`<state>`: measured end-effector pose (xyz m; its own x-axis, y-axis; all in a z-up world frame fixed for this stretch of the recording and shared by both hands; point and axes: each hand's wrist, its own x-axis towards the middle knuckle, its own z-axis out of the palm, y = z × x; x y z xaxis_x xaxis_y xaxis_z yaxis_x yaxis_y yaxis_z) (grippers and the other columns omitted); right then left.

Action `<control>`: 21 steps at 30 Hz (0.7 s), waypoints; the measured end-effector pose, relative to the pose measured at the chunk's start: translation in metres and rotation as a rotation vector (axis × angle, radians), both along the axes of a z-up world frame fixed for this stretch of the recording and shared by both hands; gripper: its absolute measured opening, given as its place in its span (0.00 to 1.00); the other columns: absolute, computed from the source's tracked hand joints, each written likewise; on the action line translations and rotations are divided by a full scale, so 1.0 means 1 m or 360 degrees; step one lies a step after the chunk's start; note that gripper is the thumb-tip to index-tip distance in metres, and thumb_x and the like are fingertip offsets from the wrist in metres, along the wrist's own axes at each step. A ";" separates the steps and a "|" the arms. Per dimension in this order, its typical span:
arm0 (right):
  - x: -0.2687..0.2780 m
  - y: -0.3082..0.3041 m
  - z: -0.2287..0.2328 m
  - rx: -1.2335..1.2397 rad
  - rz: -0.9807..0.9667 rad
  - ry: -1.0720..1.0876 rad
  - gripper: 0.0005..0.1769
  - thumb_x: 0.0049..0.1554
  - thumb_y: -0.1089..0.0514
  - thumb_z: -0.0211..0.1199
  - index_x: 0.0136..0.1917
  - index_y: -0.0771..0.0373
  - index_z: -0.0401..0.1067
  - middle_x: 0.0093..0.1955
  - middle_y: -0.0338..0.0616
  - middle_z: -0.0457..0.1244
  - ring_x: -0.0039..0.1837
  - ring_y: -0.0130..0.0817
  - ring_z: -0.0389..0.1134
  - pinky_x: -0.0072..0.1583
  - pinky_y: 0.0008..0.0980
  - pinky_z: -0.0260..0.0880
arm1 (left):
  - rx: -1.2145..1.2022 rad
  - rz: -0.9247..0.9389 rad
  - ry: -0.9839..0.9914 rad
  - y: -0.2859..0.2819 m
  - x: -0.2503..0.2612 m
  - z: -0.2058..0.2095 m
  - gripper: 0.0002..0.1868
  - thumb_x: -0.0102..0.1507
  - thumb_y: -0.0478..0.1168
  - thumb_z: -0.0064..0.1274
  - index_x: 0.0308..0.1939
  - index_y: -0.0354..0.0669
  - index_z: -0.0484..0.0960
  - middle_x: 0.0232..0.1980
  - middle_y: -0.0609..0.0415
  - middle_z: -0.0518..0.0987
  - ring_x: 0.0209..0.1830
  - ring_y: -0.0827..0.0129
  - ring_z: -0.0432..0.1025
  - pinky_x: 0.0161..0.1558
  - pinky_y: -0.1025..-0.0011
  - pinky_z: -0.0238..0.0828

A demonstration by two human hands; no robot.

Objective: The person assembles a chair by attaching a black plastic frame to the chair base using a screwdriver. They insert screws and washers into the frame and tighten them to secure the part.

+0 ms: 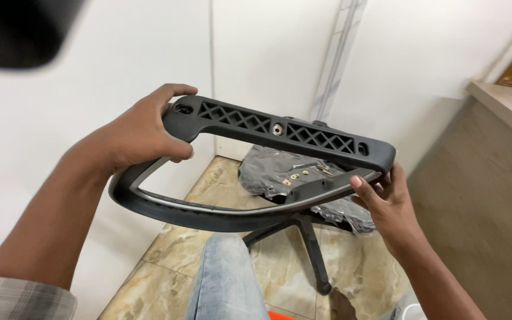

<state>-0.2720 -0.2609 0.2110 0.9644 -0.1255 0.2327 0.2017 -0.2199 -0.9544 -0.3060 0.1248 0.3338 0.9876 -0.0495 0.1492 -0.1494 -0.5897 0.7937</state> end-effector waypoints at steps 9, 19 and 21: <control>-0.036 -0.102 -0.008 0.0030 -0.0477 -0.0076 0.39 0.56 0.53 0.67 0.77 0.64 0.60 0.66 0.47 0.63 0.67 0.40 0.68 0.63 0.44 0.72 | -0.0024 -0.0440 -0.0123 -0.098 0.102 -0.052 0.62 0.41 0.44 0.74 0.76 0.43 0.55 0.57 0.34 0.78 0.55 0.52 0.77 0.56 0.61 0.72; -0.037 -0.131 -0.081 0.0138 -0.0704 0.0434 0.39 0.57 0.58 0.64 0.79 0.61 0.59 0.68 0.49 0.62 0.68 0.44 0.68 0.59 0.48 0.73 | -0.0106 -0.0216 -0.0177 -0.154 0.130 -0.206 0.51 0.46 0.48 0.73 0.71 0.44 0.65 0.64 0.37 0.75 0.66 0.46 0.70 0.65 0.57 0.65; -0.036 -0.130 -0.102 0.0173 -0.0694 0.0483 0.42 0.55 0.59 0.65 0.80 0.60 0.56 0.68 0.48 0.62 0.69 0.41 0.67 0.59 0.49 0.73 | -0.0117 -0.0242 -0.0277 -0.158 0.131 -0.232 0.48 0.47 0.46 0.73 0.68 0.42 0.68 0.64 0.37 0.75 0.66 0.44 0.69 0.65 0.56 0.65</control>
